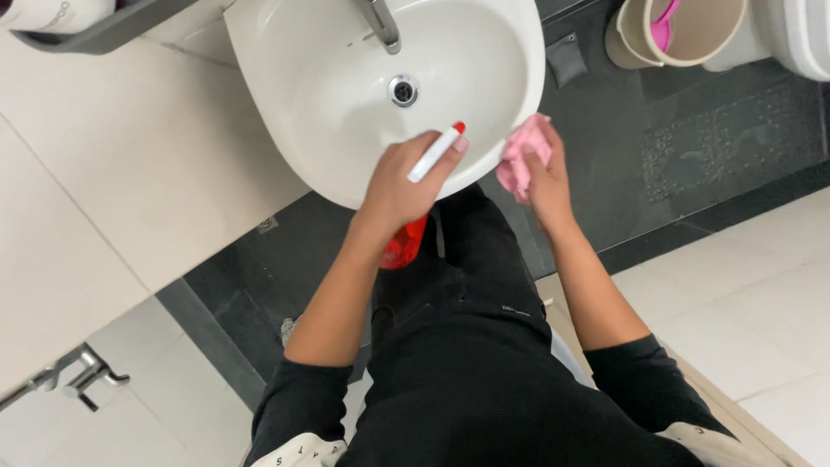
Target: The person cleans a bathroom sink and surrounding surfaces using a pink cloth and a red spray bottle. They wipe the sink basin, faucet, and adjacent tiled walls, then spray the wall and wipe it down with the cloth.
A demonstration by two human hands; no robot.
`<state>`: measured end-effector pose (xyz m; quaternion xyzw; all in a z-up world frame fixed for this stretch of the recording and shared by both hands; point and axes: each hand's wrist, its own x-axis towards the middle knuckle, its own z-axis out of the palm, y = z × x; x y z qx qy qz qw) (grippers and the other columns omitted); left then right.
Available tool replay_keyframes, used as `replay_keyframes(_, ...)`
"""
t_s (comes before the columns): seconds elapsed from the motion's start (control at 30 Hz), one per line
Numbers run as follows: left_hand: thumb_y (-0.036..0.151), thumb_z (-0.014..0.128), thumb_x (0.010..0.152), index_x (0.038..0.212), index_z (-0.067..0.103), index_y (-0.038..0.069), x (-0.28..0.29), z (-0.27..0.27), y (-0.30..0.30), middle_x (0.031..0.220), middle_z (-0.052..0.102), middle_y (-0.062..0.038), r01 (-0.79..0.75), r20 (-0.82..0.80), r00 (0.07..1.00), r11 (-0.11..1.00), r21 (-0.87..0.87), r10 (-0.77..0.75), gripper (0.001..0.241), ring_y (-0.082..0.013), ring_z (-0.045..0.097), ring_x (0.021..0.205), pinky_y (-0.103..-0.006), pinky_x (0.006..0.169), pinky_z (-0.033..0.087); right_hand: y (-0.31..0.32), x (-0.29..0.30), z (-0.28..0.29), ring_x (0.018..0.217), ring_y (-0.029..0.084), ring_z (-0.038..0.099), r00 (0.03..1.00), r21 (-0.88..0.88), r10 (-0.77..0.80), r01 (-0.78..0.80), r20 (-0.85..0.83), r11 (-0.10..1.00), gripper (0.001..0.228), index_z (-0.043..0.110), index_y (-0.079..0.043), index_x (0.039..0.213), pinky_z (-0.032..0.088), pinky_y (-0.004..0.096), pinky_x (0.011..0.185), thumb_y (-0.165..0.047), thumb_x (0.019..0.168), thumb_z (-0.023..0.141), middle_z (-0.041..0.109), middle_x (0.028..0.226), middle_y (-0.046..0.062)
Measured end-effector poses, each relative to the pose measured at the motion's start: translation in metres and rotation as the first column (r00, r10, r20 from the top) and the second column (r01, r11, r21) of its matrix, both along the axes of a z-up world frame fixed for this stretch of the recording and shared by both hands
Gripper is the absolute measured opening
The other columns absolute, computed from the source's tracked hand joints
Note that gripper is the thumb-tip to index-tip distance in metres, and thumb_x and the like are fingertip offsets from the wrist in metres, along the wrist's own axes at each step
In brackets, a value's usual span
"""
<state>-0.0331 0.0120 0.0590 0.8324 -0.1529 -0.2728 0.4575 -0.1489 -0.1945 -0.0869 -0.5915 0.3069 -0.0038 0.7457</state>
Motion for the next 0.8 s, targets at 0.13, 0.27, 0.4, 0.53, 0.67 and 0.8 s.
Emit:
replay_keyframes(0.13, 0.054, 0.055, 0.097, 0.082, 0.072, 0.000, -0.019, -0.028, 0.009, 0.068, 0.068, -0.019, 0.029, -0.102, 0.995, 0.988, 0.152, -0.014, 0.059, -0.0363, 0.067, 0.066, -0.0447, 0.065, 0.050, 0.013, -0.015, -0.016, 0.140, 0.028, 0.051, 0.984, 0.020, -0.090, 0.088, 0.155, 0.996, 0.058, 0.023, -0.005, 0.161, 0.045, 0.037, 0.117, -0.022, 0.110, 0.045, 0.043, 0.157, 0.020)
replay_keyframes(0.27, 0.052, 0.057, 0.094, 0.074, 0.071, 0.000, -0.028, -0.045, 0.020, 0.064, 0.066, -0.019, 0.006, -0.129, 0.991, 0.975, 0.221, 0.023, 0.057, -0.0371, 0.067, 0.064, -0.0452, 0.065, 0.049, 0.045, -0.013, -0.009, 0.146, 0.030, 0.048, 0.978, -0.399, -0.018, 0.102, 0.208, 0.911, 0.055, 0.026, -0.004, 0.162, 0.037, 0.043, 0.125, -0.031, 0.117, 0.041, 0.039, 0.162, 0.022)
replay_keyframes(0.4, 0.051, 0.058, 0.097, 0.076, 0.071, 0.001, -0.029, -0.070, 0.028, 0.066, 0.066, -0.019, -0.056, 0.098, 0.994, 0.991, 0.118, 0.044, 0.055, -0.0393, 0.065, 0.066, -0.0456, 0.065, 0.049, 0.067, 0.000, -0.030, 0.143, 0.050, 0.041, 0.920, -0.981, 0.342, -0.186, -0.192, -0.050, 0.046, 0.061, -0.015, 0.147, 0.020, 0.066, 0.115, -0.039, 0.108, 0.054, 0.051, 0.149, 0.018)
replay_keyframes(0.53, 0.053, 0.059, 0.095, 0.074, 0.070, 0.001, -0.016, -0.055, 0.034, 0.062, 0.065, -0.018, -0.080, 0.014, 0.997, 0.986, 0.143, 0.079, 0.057, -0.0352, 0.065, 0.060, -0.0436, 0.060, 0.048, -0.015, 0.055, -0.047, 0.139, 0.034, 0.053, 0.823, -0.977, 0.561, -0.182, -0.087, 0.115, 0.030, 0.077, -0.015, 0.114, 0.020, 0.072, 0.122, -0.032, 0.094, 0.062, 0.066, 0.124, 0.003)
replay_keyframes(0.67, 0.054, 0.059, 0.094, 0.071, 0.072, 0.003, -0.018, -0.045, 0.041, 0.060, 0.066, -0.014, -0.113, -0.051, 0.991, 0.971, 0.211, 0.127, 0.057, -0.0295, 0.065, 0.056, -0.0407, 0.057, 0.047, -0.088, 0.134, -0.045, 0.138, 0.033, 0.052, 0.680, -0.985, 0.732, -0.155, -0.050, 0.077, 0.023, 0.075, -0.015, 0.111, 0.037, 0.065, 0.111, -0.026, 0.096, 0.062, 0.070, 0.128, 0.006)
replay_keyframes(0.8, 0.055, 0.059, 0.094, 0.077, 0.073, 0.004, -0.022, -0.047, 0.047, 0.059, 0.067, -0.012, -0.167, -0.068, 0.980, 0.960, 0.224, 0.186, 0.056, -0.0253, 0.066, 0.055, -0.0374, 0.056, 0.048, -0.075, 0.163, -0.038, 0.119, 0.036, 0.058, 0.751, -0.929, 0.618, -0.360, -0.231, 0.089, 0.035, 0.076, -0.020, 0.130, 0.052, 0.057, 0.093, -0.026, 0.097, 0.063, 0.069, 0.123, 0.009)
